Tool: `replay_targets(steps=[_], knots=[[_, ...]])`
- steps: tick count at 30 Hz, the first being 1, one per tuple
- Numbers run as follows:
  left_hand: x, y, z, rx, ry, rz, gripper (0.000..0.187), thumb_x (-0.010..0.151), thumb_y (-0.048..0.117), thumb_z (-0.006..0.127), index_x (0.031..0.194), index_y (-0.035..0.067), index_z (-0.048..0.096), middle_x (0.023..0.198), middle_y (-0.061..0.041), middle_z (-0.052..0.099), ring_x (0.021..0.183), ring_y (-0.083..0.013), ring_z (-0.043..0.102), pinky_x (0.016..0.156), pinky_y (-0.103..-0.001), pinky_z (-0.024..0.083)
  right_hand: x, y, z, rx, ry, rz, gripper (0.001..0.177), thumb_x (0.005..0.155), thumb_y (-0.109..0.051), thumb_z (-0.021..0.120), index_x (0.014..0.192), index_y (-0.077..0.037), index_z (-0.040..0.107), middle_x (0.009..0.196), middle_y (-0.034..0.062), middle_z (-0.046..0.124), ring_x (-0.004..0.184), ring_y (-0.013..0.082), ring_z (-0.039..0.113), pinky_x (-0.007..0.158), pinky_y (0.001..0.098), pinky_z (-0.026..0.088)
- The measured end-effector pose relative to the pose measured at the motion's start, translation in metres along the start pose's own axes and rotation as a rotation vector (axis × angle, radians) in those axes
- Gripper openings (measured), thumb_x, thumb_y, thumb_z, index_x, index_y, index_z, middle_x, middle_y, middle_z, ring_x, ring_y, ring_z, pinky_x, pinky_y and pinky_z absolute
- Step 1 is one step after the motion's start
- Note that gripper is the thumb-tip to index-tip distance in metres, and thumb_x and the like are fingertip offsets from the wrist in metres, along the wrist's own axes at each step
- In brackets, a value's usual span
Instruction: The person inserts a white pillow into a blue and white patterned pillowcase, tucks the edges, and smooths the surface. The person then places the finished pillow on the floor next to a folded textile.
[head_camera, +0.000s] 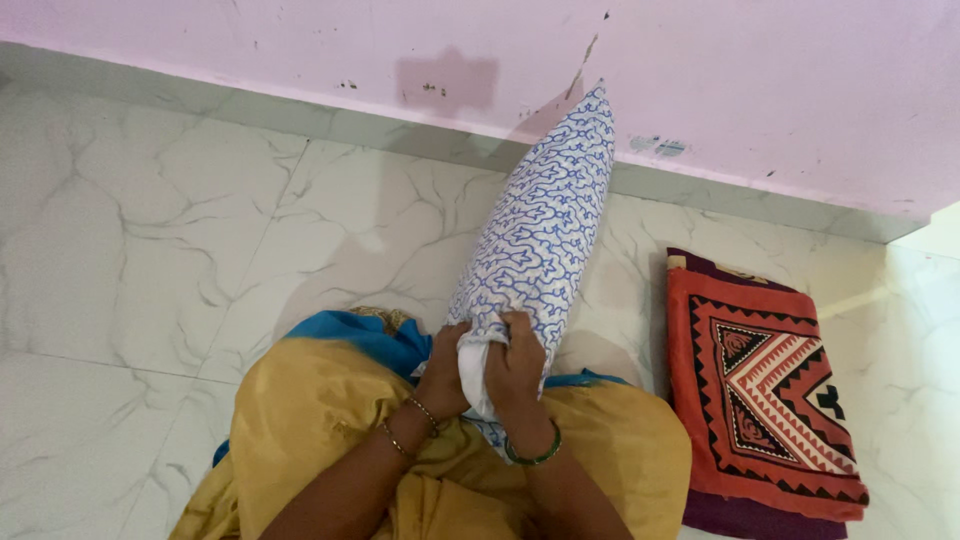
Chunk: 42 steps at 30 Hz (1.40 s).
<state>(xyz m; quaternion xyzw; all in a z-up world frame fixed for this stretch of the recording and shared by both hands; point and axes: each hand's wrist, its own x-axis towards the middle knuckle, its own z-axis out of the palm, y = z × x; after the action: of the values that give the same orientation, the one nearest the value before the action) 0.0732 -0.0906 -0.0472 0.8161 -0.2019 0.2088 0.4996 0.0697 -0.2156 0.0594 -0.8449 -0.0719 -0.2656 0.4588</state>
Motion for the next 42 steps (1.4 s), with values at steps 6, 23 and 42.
replay_targets(steps=[6, 23, 42], knots=[[-0.009, 0.017, -0.009, -0.118, -0.015, -0.111, 0.092, 0.069, 0.021, 0.087, 0.143, 0.0, 0.038, 0.127, -0.025, 0.05, 0.117, -0.0434, 0.05, 0.102, -0.049, 0.041, -0.032, -0.029, -0.025, 0.053, -0.583, -0.053, 0.028, 0.078, 0.0, 0.066, 0.105, -0.008, 0.063, 0.084, 0.0227, 0.071, 0.081, 0.0462, 0.069, 0.068, 0.0486, 0.054], [0.011, 0.019, -0.026, -0.137, 0.139, -0.293, 0.083, 0.069, 0.014, 0.08, 0.143, 0.003, 0.045, 0.114, -0.022, 0.052, 0.105, -0.0408, 0.052, 0.092, -0.047, 0.044, -0.021, -0.027, -0.045, 0.167, -0.31, 0.107, 0.036, 0.091, -0.018, 0.072, 0.123, -0.002, 0.063, 0.1, 0.0144, 0.062, 0.079, 0.0318, 0.065, 0.07, 0.0391, 0.054], [0.009, 0.014, -0.03, -0.18, 0.058, -0.372, 0.076, 0.069, 0.005, 0.072, 0.142, 0.006, 0.053, 0.1, -0.018, 0.054, 0.091, -0.0379, 0.055, 0.081, -0.046, 0.047, -0.058, 0.021, -0.022, 0.563, -0.094, -0.048, 0.026, 0.102, 0.009, 0.042, 0.122, -0.004, 0.051, 0.119, 0.0128, 0.06, 0.108, 0.0237, 0.057, 0.099, 0.0351, 0.045]])
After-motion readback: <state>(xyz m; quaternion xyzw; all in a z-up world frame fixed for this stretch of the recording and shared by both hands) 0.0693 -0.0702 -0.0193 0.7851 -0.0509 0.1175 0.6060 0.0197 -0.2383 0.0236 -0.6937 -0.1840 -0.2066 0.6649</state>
